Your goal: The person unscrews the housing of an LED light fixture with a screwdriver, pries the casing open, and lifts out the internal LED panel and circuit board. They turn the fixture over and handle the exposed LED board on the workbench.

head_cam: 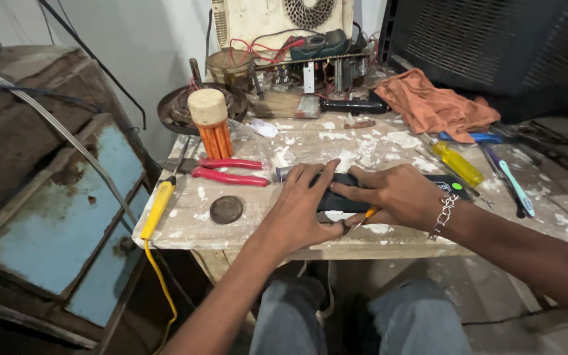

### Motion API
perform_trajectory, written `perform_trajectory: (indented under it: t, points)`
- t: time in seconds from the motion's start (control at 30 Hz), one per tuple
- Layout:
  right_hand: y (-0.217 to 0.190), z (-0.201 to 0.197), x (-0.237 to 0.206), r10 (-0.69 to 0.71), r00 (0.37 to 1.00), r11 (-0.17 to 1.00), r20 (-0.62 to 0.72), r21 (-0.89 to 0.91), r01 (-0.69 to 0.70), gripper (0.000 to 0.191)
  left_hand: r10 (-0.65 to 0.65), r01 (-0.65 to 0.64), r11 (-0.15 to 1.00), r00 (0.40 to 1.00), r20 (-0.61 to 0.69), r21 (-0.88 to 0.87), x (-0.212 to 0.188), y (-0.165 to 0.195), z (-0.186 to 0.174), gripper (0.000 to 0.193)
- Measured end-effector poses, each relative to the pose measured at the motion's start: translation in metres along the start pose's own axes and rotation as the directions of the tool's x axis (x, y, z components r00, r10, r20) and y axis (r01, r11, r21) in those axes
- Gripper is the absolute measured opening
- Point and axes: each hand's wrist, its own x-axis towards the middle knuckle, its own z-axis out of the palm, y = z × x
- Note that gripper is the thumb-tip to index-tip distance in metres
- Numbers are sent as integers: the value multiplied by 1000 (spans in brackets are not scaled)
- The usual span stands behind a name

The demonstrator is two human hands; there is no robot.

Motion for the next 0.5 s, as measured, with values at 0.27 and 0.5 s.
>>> perform_trajectory:
  t: [0.27,0.5]
  points:
    - [-1,5,-5,15,1000,999,-21,-33,-16,90,223,-221,975,972,73,-28,-6,-24,-9,88]
    - [-5,-2,-8,-2,999,997,-37,-78,-1,87,220,-246,958,960,174,147,-12,-30,-14,78]
